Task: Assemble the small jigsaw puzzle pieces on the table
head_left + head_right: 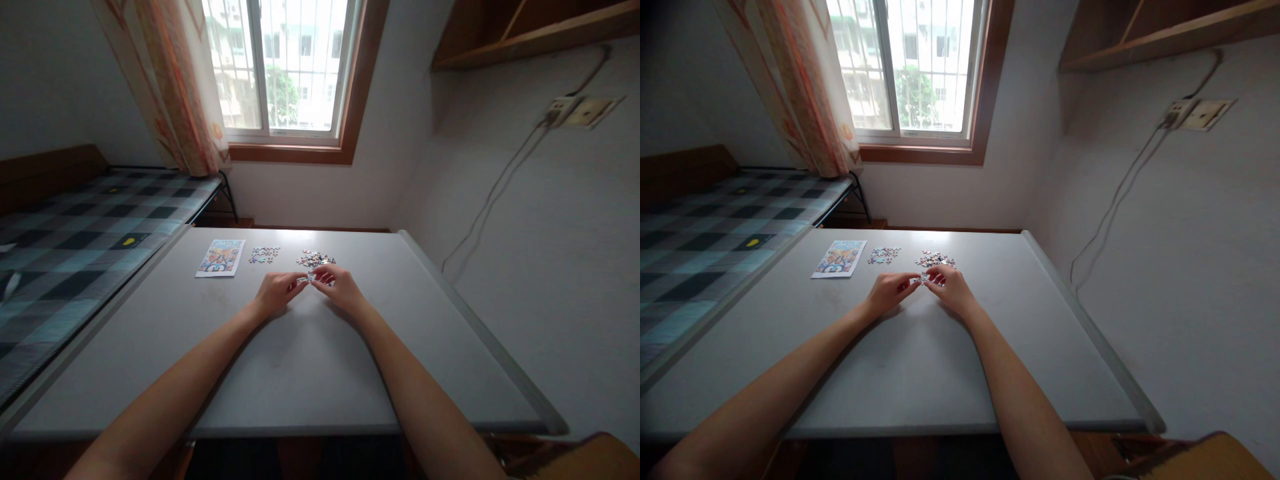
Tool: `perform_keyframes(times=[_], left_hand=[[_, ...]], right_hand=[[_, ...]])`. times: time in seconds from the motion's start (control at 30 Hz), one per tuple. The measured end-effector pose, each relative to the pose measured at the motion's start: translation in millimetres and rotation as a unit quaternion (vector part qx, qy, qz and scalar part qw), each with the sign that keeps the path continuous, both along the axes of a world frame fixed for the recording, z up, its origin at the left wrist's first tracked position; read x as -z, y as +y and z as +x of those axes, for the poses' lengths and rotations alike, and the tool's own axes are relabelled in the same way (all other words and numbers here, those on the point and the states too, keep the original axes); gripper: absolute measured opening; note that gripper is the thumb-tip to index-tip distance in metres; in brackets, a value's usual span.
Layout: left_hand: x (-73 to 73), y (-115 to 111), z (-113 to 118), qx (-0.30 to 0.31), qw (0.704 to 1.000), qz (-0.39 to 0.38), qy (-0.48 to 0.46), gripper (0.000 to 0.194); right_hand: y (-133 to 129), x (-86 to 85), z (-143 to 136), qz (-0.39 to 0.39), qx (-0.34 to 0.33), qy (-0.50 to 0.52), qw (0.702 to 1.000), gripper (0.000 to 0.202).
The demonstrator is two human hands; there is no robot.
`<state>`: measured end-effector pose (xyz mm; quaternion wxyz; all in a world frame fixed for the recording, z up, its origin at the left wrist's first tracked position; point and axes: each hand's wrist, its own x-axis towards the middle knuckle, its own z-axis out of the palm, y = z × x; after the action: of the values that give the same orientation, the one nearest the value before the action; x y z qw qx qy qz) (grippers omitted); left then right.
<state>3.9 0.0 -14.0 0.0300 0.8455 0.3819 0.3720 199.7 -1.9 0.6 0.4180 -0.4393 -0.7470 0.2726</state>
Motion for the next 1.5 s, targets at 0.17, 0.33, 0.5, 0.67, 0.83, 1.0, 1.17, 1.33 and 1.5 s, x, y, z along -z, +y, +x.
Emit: perform_keyframes(times=[0.17, 0.33, 0.5, 0.67, 0.83, 1.0, 1.17, 1.33, 1.5], left_hand=[[1.4, 0.6, -0.1, -0.008, 1.000, -0.013, -0.003, 0.025], [0.0, -0.6, 1.2, -0.006, 1.000, -0.031, -0.002, 0.022], [-2.9, 0.9, -0.6, -0.054, 0.997, -0.056, 0.023, 0.020], [-7.2, 9.0, -10.0, -0.174, 0.977, -0.118, 0.031, 0.019], [-10.7, 15.3, -22.6, -0.303, 0.936, -0.167, 0.057, 0.023], [-10.9, 17.6, -28.0, -0.325, 0.924, -0.187, 0.070, 0.025], [-7.7, 19.2, -27.8, -0.329, 0.923, -0.186, 0.069, 0.027], [-6.9, 19.4, -27.1, -0.338, 0.920, -0.185, 0.069, 0.028], [-8.0, 19.4, -27.4, -0.338, 0.919, -0.188, 0.071, 0.028]], right_hand=[[0.1, 0.6, -0.4, -0.004, -0.005, 0.002, 1.000, 0.018], [-0.6, 1.1, -0.2, 0.001, -0.008, 0.001, 1.000, 0.017], [-2.1, -1.1, 0.1, 0.004, -0.008, -0.005, 1.000, 0.018], [-2.2, -1.3, 0.4, 0.009, -0.003, -0.011, 1.000, 0.017], [-2.5, -0.9, 0.5, 0.013, -0.004, -0.022, 1.000, 0.015], [-2.6, -0.9, 1.1, 0.030, -0.016, -0.044, 0.998, 0.014], [-1.6, 0.8, 1.7, 0.035, -0.016, -0.054, 0.998, 0.013], [-1.4, 0.6, 1.9, 0.034, -0.016, -0.058, 0.998, 0.012], [-2.7, -1.6, 2.0, 0.041, -0.018, -0.063, 0.997, 0.011]])
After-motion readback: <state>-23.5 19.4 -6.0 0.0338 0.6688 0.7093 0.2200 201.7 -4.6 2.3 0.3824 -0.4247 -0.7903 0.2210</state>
